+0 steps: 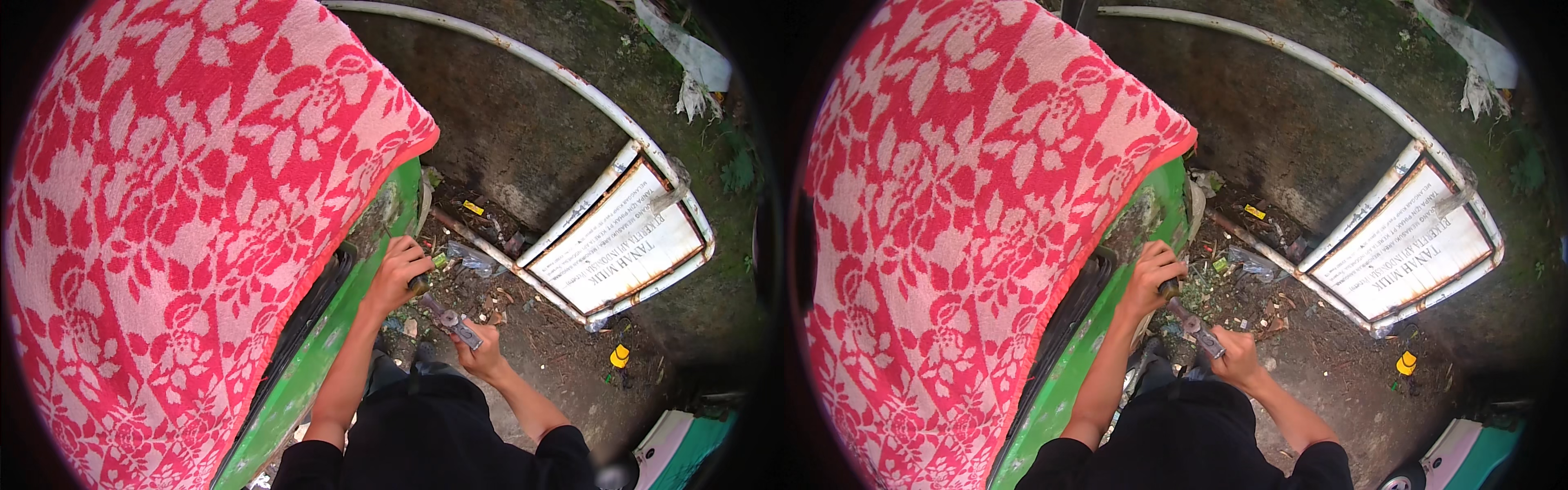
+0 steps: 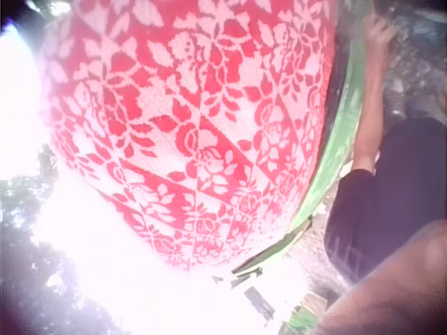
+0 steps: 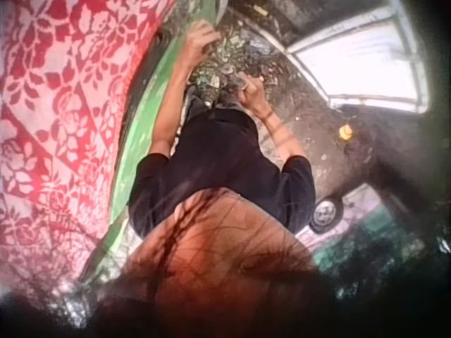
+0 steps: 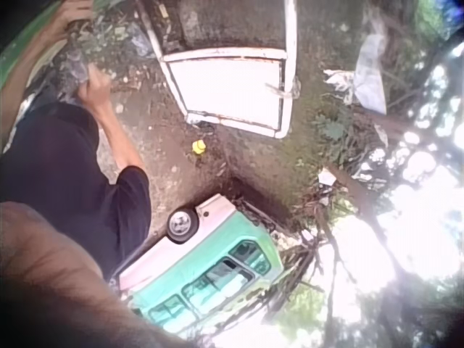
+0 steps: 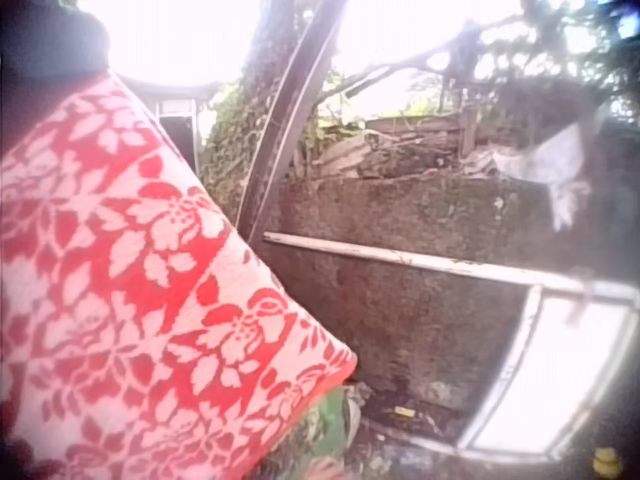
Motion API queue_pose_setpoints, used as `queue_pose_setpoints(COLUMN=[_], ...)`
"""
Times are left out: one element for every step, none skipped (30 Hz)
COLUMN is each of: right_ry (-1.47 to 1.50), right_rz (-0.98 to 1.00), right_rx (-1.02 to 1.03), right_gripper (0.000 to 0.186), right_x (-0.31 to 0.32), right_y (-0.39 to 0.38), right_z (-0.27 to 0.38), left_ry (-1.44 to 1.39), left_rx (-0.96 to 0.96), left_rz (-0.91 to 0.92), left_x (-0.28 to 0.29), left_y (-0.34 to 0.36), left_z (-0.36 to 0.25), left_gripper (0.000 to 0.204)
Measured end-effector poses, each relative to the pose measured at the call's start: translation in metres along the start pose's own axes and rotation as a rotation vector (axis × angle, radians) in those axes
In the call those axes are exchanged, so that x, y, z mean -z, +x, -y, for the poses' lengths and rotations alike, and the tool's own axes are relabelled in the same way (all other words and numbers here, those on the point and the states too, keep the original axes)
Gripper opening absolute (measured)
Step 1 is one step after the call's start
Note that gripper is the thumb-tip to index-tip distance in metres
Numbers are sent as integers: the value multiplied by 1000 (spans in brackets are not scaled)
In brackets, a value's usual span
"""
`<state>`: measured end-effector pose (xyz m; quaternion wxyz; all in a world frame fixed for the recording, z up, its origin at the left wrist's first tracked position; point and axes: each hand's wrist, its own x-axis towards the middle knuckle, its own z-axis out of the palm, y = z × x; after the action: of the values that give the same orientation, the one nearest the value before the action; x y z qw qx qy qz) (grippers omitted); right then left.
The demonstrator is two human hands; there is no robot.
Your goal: The person uses a hammer to repeatedly strike a small metal object held against the edge of a green container. The person continues hammering the same spot for the duration of the clip.
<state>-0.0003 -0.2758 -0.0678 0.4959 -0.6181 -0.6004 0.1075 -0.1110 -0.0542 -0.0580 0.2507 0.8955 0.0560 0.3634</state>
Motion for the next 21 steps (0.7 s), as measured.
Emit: queue_pose_setpoints(right_ry=[7, 13, 4, -5, -15, -18, -20, -23, -22, -22, -22, -80, -137, -193, -123, -54, 15, -7, -28, -50, -76], right_rz=[6, 13, 17, 20, 24, 26, 26, 27, 32, 37, 42, 63, 84, 105, 63, 21, -22, -7, 10, 27, 54], right_rx=[-19, -37, -28, -19, -10, 32, 72, 112, 127, 143, 159, 132, 104, 76, 137, 199, 262, 250, 238, 226, 202], right_gripper=[9, 9, 9, 10, 11, 11, 12, 13, 13, 13, 13, 13, 13, 12, 11, 10, 10, 10, 12, 13, 16], right_x=[3, 4, 5, 6, 7, 9, 10, 12, 12, 12, 11, 10, 8, 7, 8, 10, 11, 10, 10, 10, 10], right_y=[2, 3, 4, 4, 4, 4, 4, 5, 6, 6, 7, 6, 6, 6, 5, 5, 6, 7, 9, 10, 10], right_z=[3, 4, 2, 0, -2, -3, -4, -5, -7, -9, -12, -14, -16, -17, -17, -16, -15, -15, -15, -16, -16], left_ry=[10, 19, 17, 14, 12, 7, 2, -4, 6, 16, 26, 35, 44, 54, 41, 28, 15, 5, -6, -16, -20], left_rx=[2, 3, 3, 3, 2, 5, 7, 10, 8, 5, 2, -1, -4, -7, 0, 6, 12, 14, 19, 23, 34], left_rz=[7, 14, 18, 22, 26, 20, 15, 10, 19, 27, 36, 37, 39, 42, 33, 22, 12, 4, -5, -14, -17], left_x=[1, 1, 1, 0, 0, -1, -1, -1, -1, -2, -2, -3, -3, -4, -4, -3, -3, -2, -3, -4, -4], left_y=[1, 2, 3, 4, 5, 6, 7, 7, 7, 7, 7, 7, 7, 6, 6, 6, 7, 7, 7, 7, 6], left_z=[-1, -1, 0, 1, 1, 1, 1, 1, 1, 1, 1, 2, 2, 3, 2, 2, 1, 2, 2, 3, 2], left_gripper=[39, 40, 40, 40, 40, 40, 40, 40, 40, 40, 40, 40, 40, 40, 39, 38, 37, 36, 35, 34, 34])
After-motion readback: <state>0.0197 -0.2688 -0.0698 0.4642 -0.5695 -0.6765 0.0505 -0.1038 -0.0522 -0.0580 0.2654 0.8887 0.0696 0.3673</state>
